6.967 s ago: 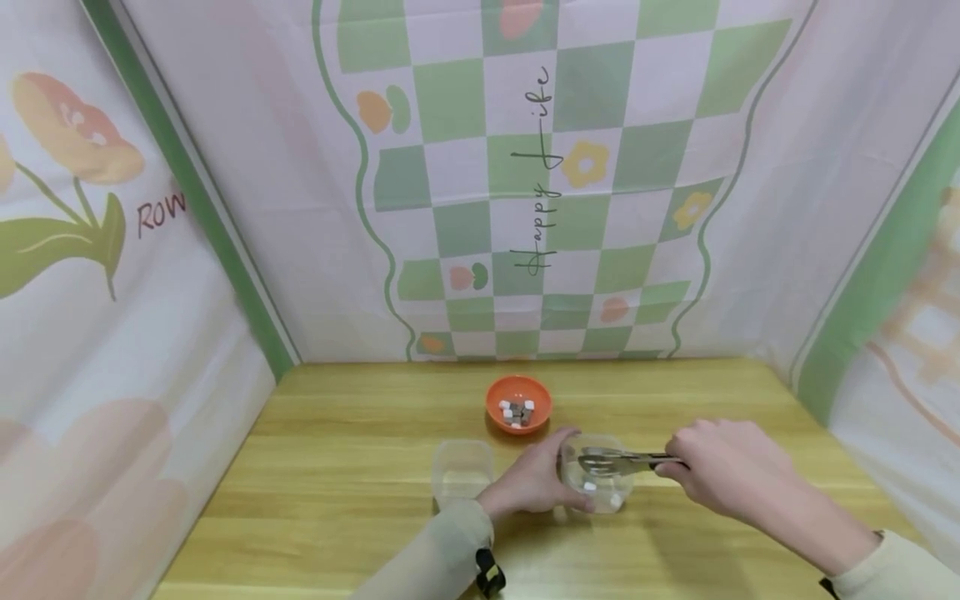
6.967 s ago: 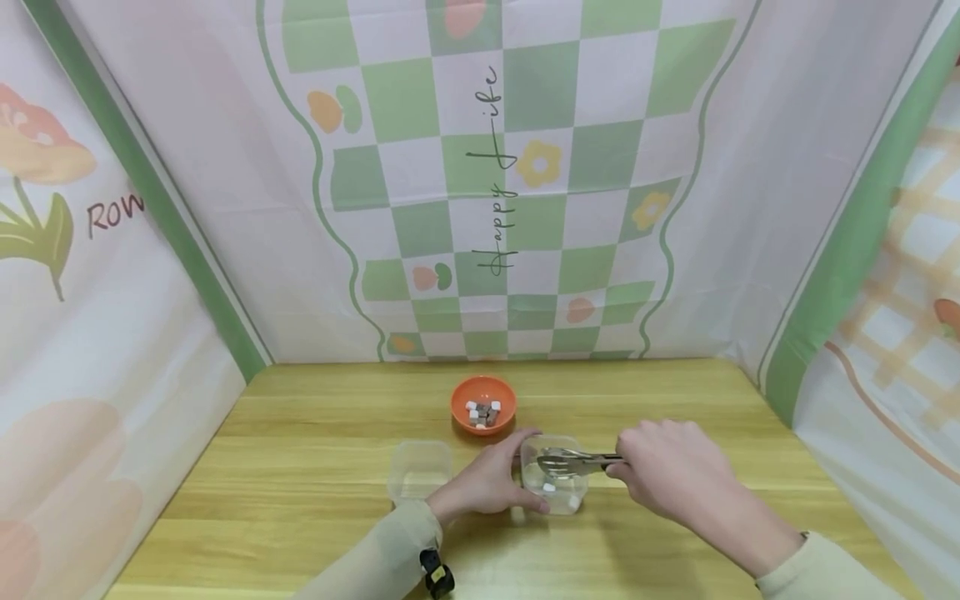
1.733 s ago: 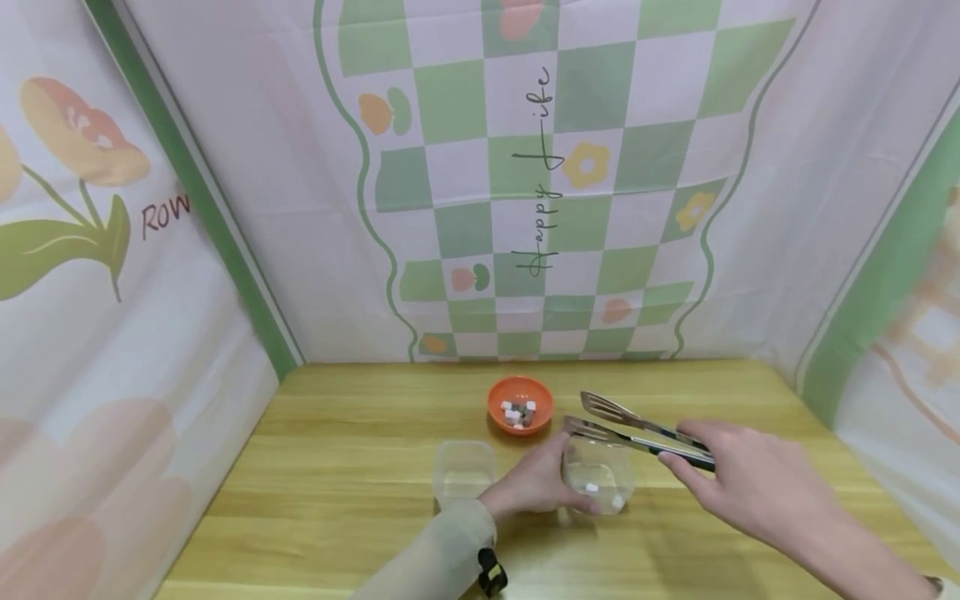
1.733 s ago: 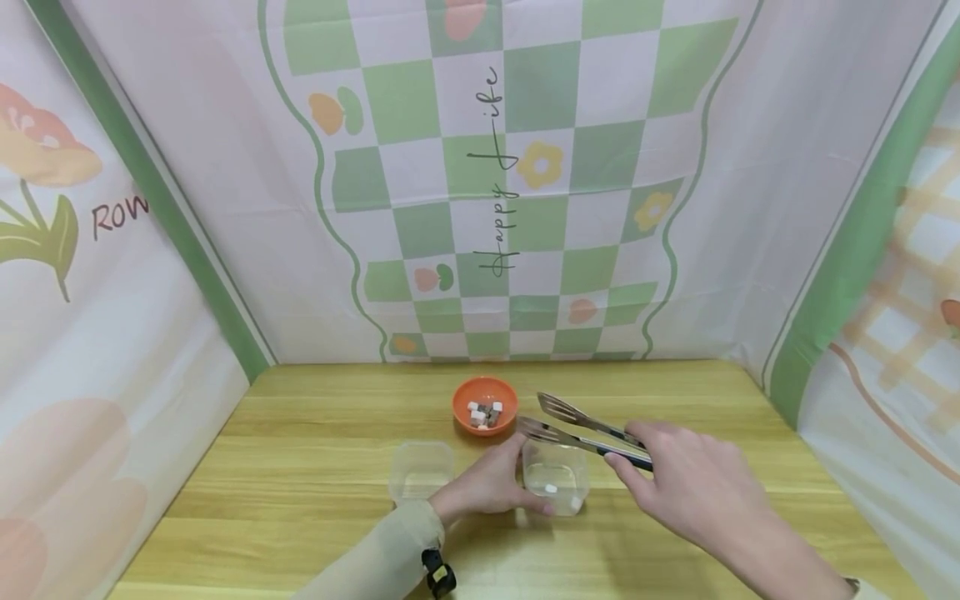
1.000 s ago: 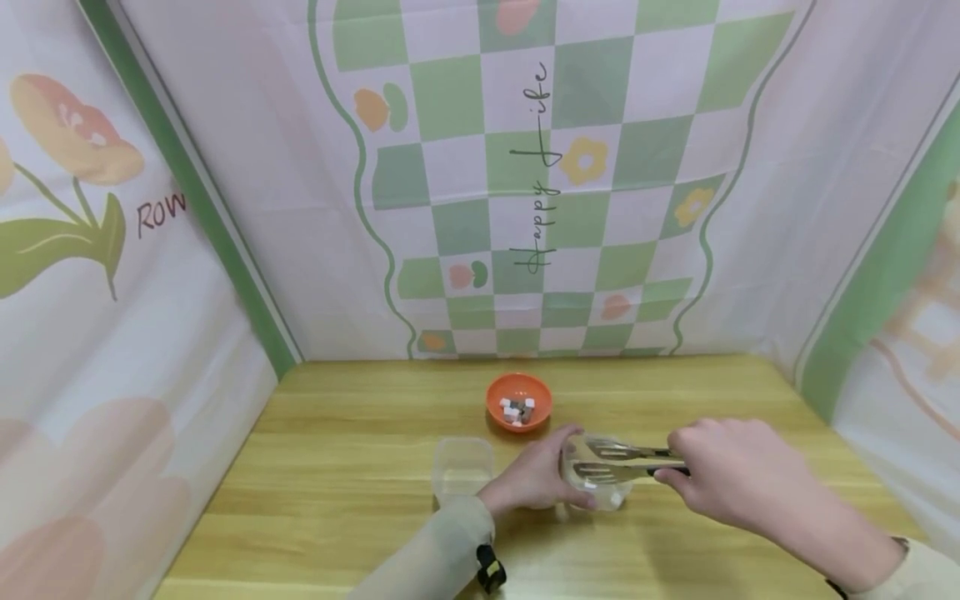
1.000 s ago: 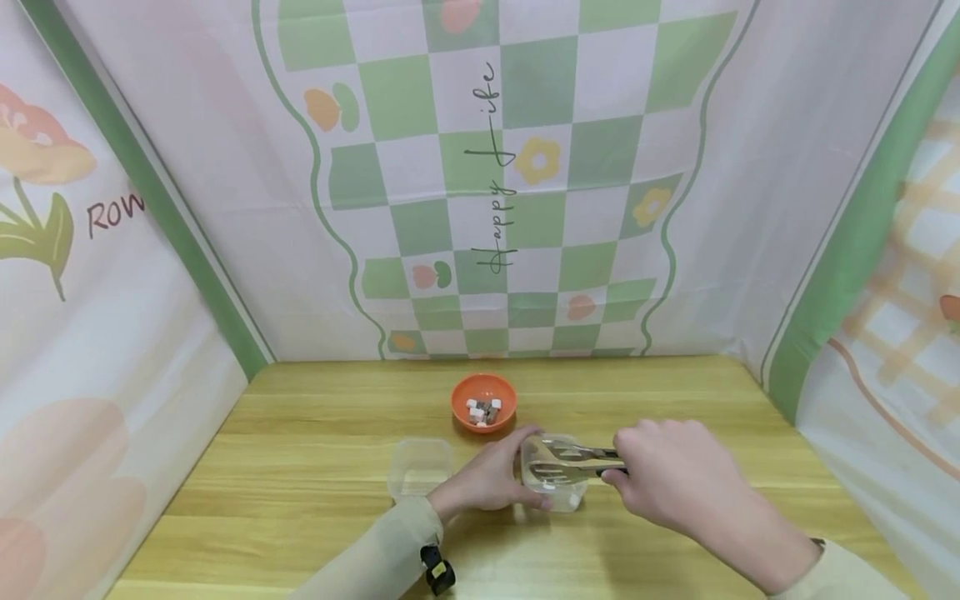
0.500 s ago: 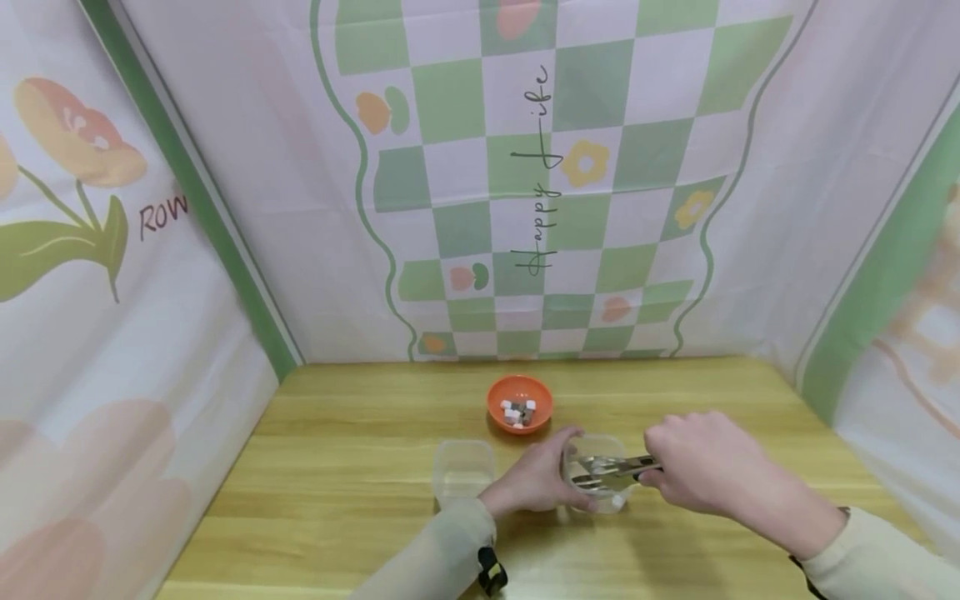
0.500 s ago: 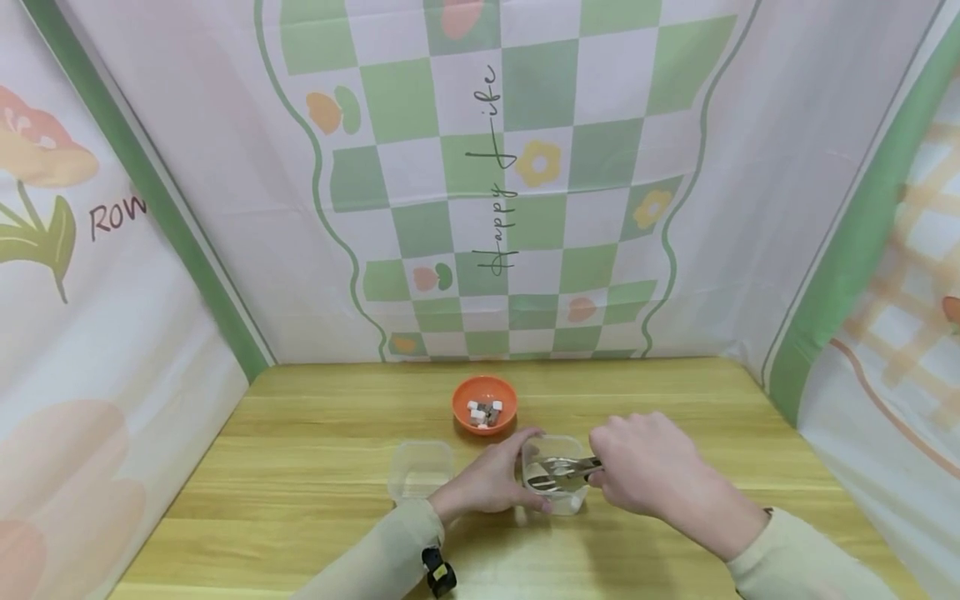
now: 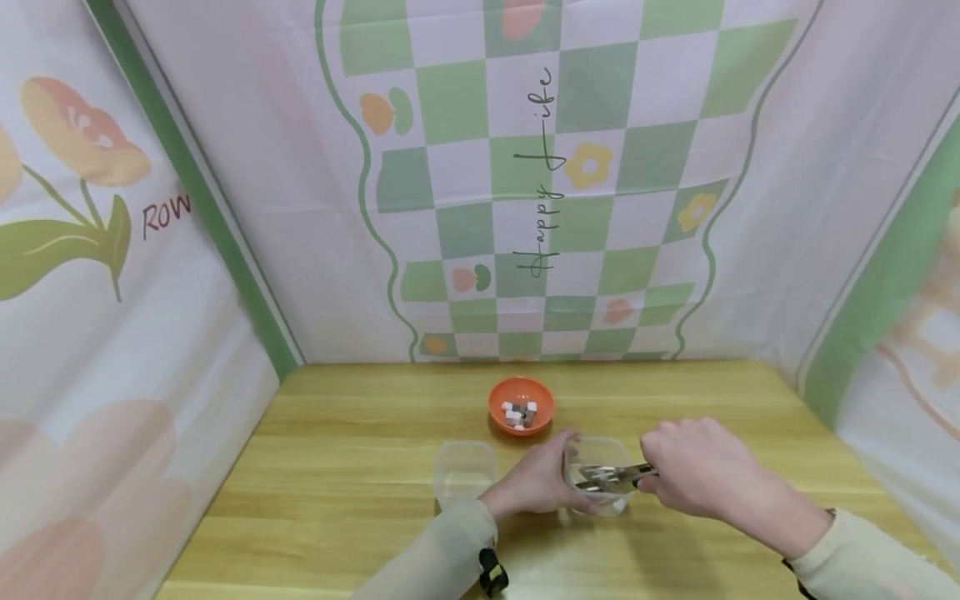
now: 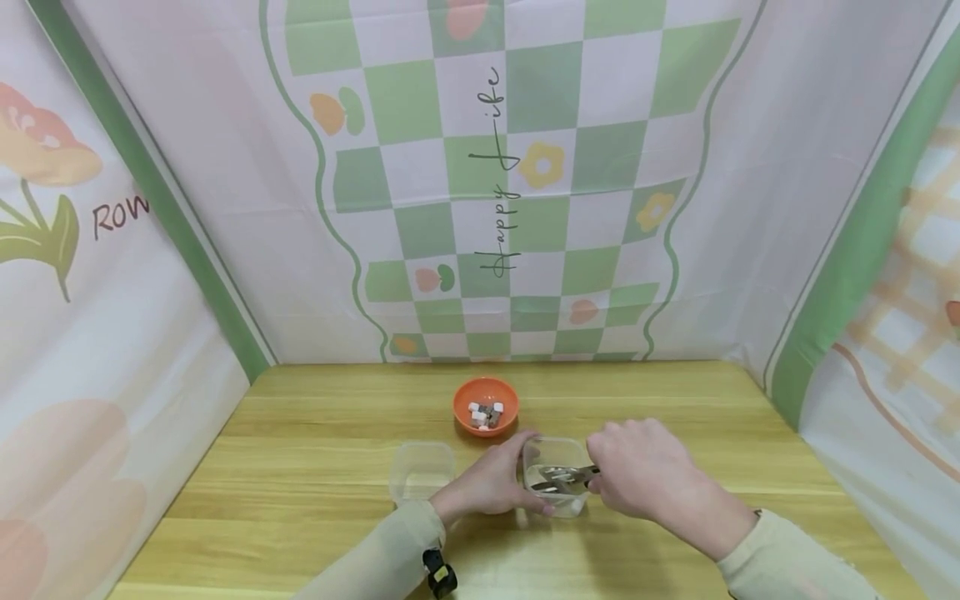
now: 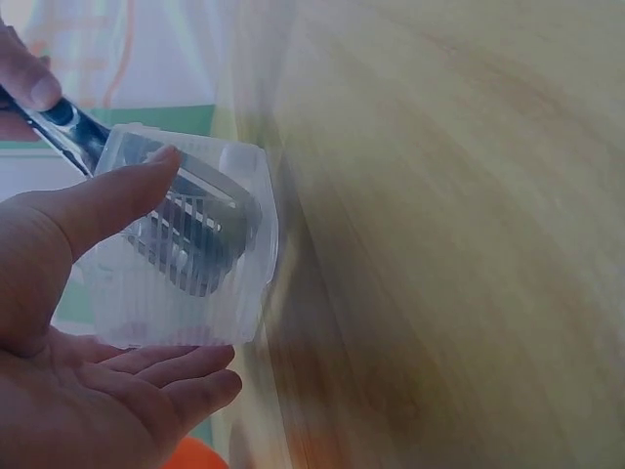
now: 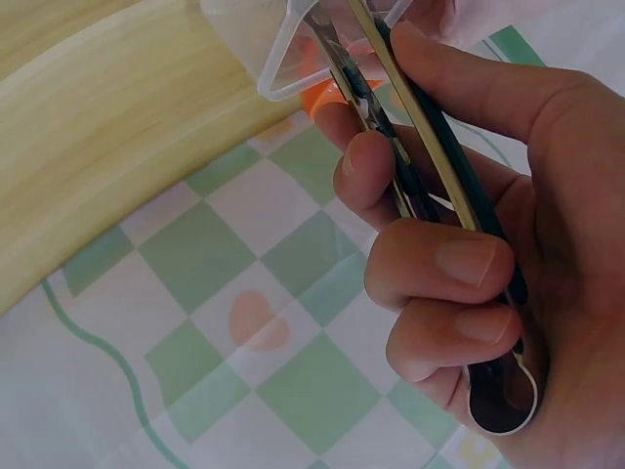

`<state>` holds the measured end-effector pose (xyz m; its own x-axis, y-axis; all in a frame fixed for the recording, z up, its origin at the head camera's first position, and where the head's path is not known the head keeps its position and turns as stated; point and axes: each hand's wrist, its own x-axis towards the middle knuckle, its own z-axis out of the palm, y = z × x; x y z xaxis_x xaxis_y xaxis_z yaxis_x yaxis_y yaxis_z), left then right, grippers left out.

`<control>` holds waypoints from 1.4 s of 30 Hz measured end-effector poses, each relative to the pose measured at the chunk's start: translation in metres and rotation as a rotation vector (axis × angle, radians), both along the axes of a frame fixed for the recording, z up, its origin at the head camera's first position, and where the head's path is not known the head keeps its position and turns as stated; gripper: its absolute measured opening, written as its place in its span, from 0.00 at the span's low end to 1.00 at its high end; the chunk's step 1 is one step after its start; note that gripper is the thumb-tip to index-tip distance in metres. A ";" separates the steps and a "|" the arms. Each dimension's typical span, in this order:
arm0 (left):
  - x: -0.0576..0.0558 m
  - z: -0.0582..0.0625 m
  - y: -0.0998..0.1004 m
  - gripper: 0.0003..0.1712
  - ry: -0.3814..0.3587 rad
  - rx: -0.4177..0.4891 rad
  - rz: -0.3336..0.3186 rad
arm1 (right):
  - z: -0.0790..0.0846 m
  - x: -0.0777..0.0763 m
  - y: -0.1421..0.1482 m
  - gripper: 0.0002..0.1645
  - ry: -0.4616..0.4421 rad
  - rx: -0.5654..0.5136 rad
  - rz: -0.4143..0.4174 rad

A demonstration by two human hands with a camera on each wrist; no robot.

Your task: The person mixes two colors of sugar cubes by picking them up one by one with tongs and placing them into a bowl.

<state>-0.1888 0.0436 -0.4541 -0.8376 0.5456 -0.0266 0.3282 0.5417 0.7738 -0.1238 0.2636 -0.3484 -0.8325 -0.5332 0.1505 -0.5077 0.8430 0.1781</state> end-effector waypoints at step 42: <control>0.000 -0.001 -0.004 0.58 -0.006 -0.014 -0.021 | -0.015 0.021 0.025 0.25 0.033 -0.132 -0.120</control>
<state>-0.1891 0.0399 -0.4552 -0.8259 0.5625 -0.0392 0.3353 0.5458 0.7679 -0.1032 0.2889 -0.3638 -0.8824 -0.4041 0.2409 -0.3978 0.9143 0.0763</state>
